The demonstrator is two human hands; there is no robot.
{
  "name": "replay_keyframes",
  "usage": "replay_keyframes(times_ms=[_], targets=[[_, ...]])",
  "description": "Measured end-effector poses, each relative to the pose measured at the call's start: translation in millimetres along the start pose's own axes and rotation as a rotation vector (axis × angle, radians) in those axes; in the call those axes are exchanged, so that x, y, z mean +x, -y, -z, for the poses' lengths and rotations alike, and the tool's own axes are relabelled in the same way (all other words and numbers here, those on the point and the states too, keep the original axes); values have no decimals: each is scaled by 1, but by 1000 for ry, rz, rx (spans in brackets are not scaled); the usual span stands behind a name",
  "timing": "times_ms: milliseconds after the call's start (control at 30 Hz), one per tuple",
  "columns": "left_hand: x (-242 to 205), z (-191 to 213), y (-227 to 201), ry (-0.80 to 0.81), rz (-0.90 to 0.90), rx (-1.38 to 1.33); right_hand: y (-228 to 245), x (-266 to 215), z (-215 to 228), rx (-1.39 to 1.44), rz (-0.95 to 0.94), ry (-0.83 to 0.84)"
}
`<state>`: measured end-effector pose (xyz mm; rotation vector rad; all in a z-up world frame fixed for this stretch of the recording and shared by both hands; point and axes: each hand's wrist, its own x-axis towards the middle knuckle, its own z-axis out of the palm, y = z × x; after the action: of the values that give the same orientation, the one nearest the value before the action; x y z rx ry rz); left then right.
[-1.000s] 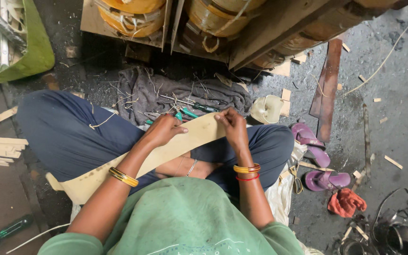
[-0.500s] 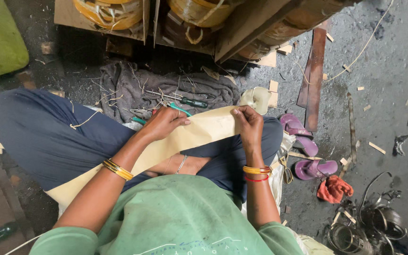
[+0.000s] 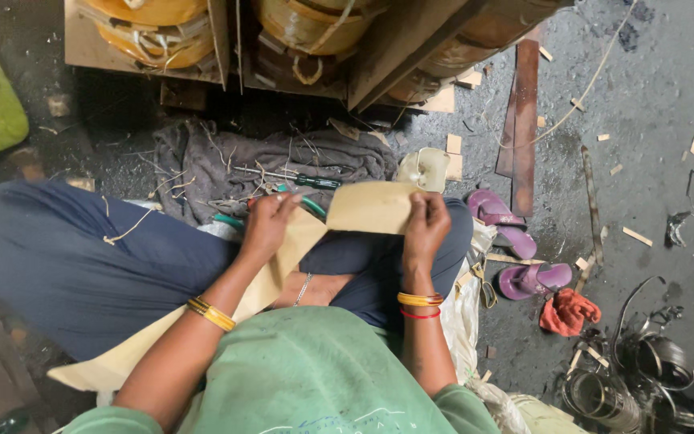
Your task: The person sits on the floor and repeatedly inserts thin wooden strips into the gaps between stacked yellow coils of a transformer. They handle the strips by hand, adjusting and tucking them into the assembly.
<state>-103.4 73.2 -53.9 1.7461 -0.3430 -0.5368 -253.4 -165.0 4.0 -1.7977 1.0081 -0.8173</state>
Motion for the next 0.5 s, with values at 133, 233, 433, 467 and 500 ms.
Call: replay_keyframes(times_ms=[133, 233, 433, 467, 500], targets=[[-2, 11, -15, 66, -31, 275, 4, 7, 27, 92, 27, -69], [-1, 5, -45, 66, -366, 947, 5, 2, 46, 0, -19, 23], [25, -64, -89, 176, -664, 398, 2, -11, 73, 90, -58, -30], [28, -78, -91, 415, -350, 127, 0, -12, 78, 129, -76, -38], [31, -88, -89, 638, -23, -139, -1, -13, 82, 171, -94, -46]])
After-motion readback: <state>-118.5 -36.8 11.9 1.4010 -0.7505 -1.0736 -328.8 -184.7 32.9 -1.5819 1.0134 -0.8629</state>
